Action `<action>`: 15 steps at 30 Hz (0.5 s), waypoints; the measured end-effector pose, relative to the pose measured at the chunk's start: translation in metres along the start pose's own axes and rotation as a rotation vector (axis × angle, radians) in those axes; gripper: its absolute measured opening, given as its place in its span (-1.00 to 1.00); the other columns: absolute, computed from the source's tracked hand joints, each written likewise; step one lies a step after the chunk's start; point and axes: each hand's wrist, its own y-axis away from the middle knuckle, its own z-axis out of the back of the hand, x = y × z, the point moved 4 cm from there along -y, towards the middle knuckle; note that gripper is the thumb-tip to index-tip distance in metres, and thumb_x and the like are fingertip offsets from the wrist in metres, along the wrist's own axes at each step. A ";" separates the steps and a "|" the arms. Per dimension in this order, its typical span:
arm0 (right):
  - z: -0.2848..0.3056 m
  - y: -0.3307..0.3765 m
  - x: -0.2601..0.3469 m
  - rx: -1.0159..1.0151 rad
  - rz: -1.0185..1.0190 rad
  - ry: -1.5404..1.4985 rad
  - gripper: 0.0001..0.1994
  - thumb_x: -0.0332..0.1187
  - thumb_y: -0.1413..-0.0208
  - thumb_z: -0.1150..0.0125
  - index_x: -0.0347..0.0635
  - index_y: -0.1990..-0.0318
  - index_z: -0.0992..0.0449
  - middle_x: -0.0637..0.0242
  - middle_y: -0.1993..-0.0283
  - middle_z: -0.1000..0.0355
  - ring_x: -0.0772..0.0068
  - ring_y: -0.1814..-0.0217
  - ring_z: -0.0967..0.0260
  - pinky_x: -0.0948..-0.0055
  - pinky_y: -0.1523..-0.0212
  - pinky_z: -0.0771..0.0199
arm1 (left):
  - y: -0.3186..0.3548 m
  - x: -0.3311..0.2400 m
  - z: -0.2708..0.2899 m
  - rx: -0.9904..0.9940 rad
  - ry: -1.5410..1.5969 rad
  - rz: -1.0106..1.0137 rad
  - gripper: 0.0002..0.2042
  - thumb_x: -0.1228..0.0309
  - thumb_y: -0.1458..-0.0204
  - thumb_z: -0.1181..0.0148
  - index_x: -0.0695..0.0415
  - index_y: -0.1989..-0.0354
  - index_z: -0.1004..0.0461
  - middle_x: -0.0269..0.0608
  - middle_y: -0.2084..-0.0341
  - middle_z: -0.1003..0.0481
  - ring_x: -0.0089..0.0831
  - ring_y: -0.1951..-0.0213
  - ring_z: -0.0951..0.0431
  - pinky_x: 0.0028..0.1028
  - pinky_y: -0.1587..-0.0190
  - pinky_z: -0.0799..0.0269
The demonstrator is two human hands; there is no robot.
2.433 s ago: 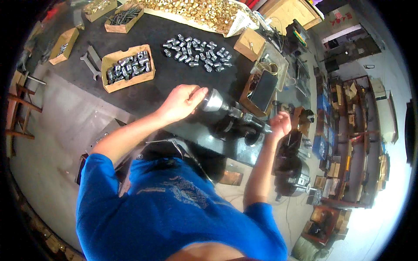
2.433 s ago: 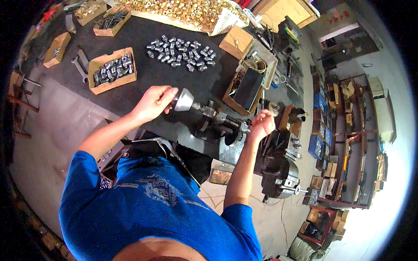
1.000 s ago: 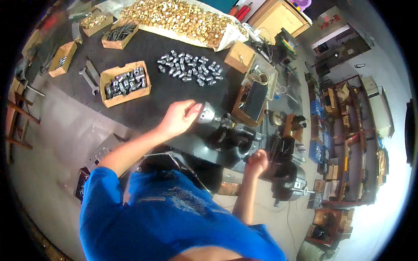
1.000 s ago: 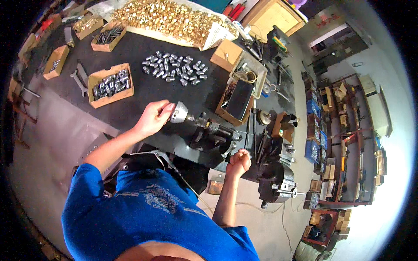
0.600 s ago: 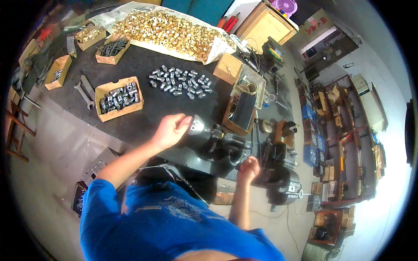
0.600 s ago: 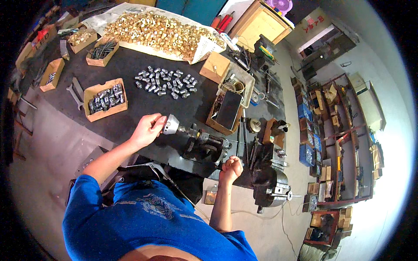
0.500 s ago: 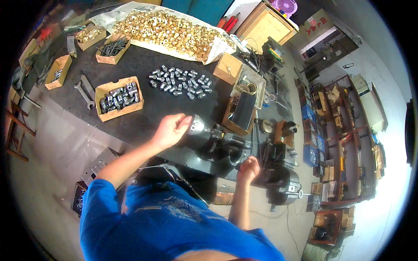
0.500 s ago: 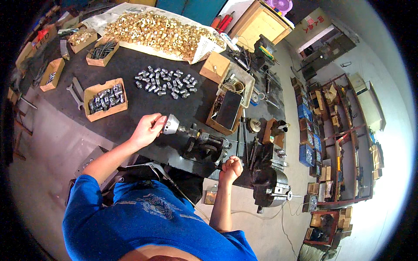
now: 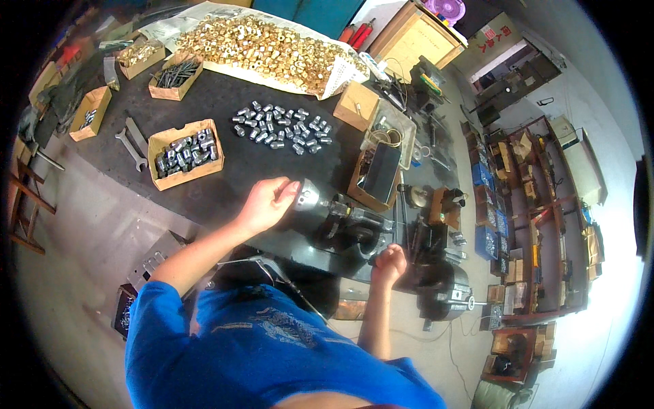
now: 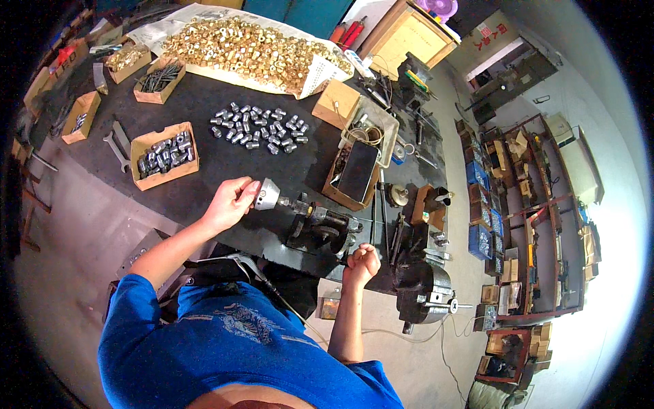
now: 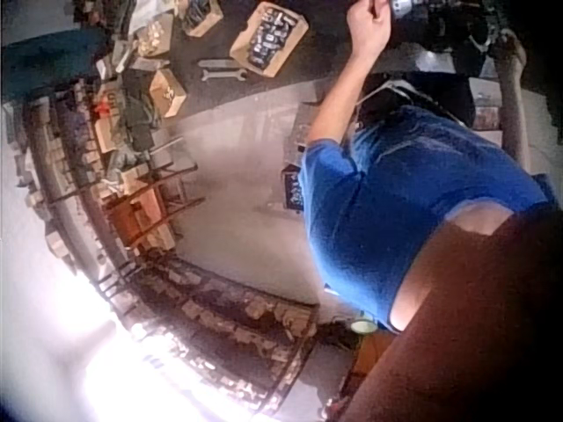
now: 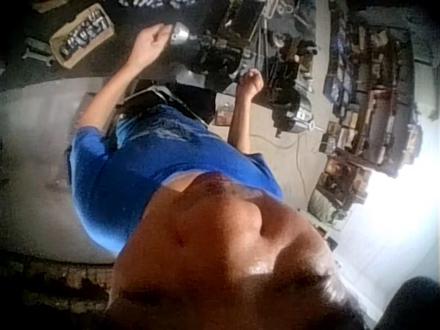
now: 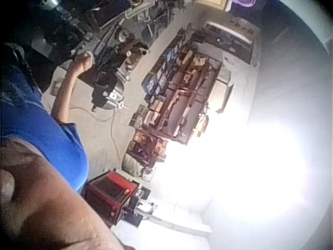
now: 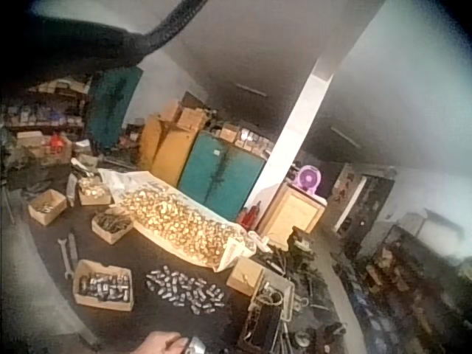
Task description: The person repeatedly places small cylindrical metal parts into a rotating polishing machine and removes them after a few seconds. They occasionally inspect the parts in their hands before returning them to the machine or placing them on the table. The process is repeated for multiple units from a pile on the workbench.
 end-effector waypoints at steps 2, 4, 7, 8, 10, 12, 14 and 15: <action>0.000 0.000 0.000 -0.003 0.000 0.006 -0.80 -0.28 -0.01 0.04 -0.25 0.46 -0.35 0.53 0.65 -0.15 0.75 0.70 0.06 0.72 0.74 0.15 | 0.000 0.002 0.000 0.003 -0.013 -0.012 -0.64 0.24 -0.11 0.12 0.20 0.66 -0.26 -0.38 0.80 -0.26 -0.66 0.72 -0.23 -0.59 0.66 -0.12; -0.001 0.001 0.001 -0.011 0.000 0.003 -0.79 -0.27 -0.02 0.02 -0.25 0.46 -0.36 0.53 0.65 -0.14 0.75 0.70 0.06 0.71 0.73 0.16 | 0.000 0.000 0.000 0.000 -0.012 -0.019 -0.64 0.24 -0.11 0.12 0.20 0.66 -0.26 -0.39 0.80 -0.25 -0.67 0.71 -0.22 -0.59 0.66 -0.12; 0.001 0.000 0.000 0.015 0.002 -0.006 -0.76 -0.23 -0.02 0.00 -0.25 0.45 -0.36 0.54 0.65 -0.14 0.75 0.70 0.06 0.70 0.73 0.16 | -0.001 0.001 0.000 0.000 -0.011 -0.021 -0.64 0.25 -0.11 0.12 0.20 0.67 -0.25 -0.39 0.81 -0.25 -0.67 0.71 -0.22 -0.58 0.66 -0.12; 0.001 0.000 0.000 0.024 0.007 -0.008 -0.76 -0.22 -0.03 0.00 -0.25 0.46 -0.36 0.54 0.66 -0.14 0.75 0.70 0.06 0.70 0.73 0.16 | -0.001 0.002 0.000 0.001 -0.011 -0.020 -0.64 0.25 -0.11 0.12 0.20 0.67 -0.25 -0.39 0.81 -0.25 -0.67 0.71 -0.22 -0.58 0.66 -0.11; -0.001 0.001 0.002 0.042 0.016 -0.011 -0.75 -0.21 -0.03 0.00 -0.25 0.46 -0.36 0.54 0.66 -0.14 0.75 0.71 0.06 0.70 0.73 0.16 | 0.000 -0.003 0.000 -0.004 0.001 -0.015 -0.64 0.25 -0.10 0.12 0.20 0.68 -0.24 -0.39 0.81 -0.24 -0.68 0.71 -0.21 -0.58 0.66 -0.11; -0.002 0.002 0.002 0.017 0.017 -0.015 -0.74 -0.21 -0.04 0.00 -0.25 0.46 -0.36 0.54 0.66 -0.14 0.75 0.71 0.06 0.70 0.73 0.16 | 0.000 -0.003 0.000 -0.004 -0.003 -0.014 -0.64 0.25 -0.10 0.12 0.20 0.68 -0.24 -0.39 0.81 -0.24 -0.68 0.72 -0.21 -0.58 0.66 -0.11; -0.002 0.002 0.001 0.013 0.016 -0.012 -0.74 -0.21 -0.04 0.00 -0.24 0.46 -0.36 0.54 0.66 -0.14 0.75 0.71 0.05 0.70 0.73 0.15 | 0.000 0.001 0.000 0.000 -0.025 -0.018 -0.64 0.25 -0.10 0.12 0.20 0.68 -0.24 -0.39 0.82 -0.23 -0.68 0.72 -0.21 -0.58 0.66 -0.11; -0.001 0.002 0.001 0.022 0.016 -0.005 -0.75 -0.21 -0.04 0.00 -0.24 0.46 -0.36 0.54 0.66 -0.15 0.75 0.71 0.04 0.70 0.73 0.14 | -0.001 0.002 0.000 0.000 -0.027 -0.021 -0.64 0.25 -0.10 0.12 0.20 0.68 -0.24 -0.39 0.82 -0.24 -0.67 0.72 -0.21 -0.58 0.66 -0.11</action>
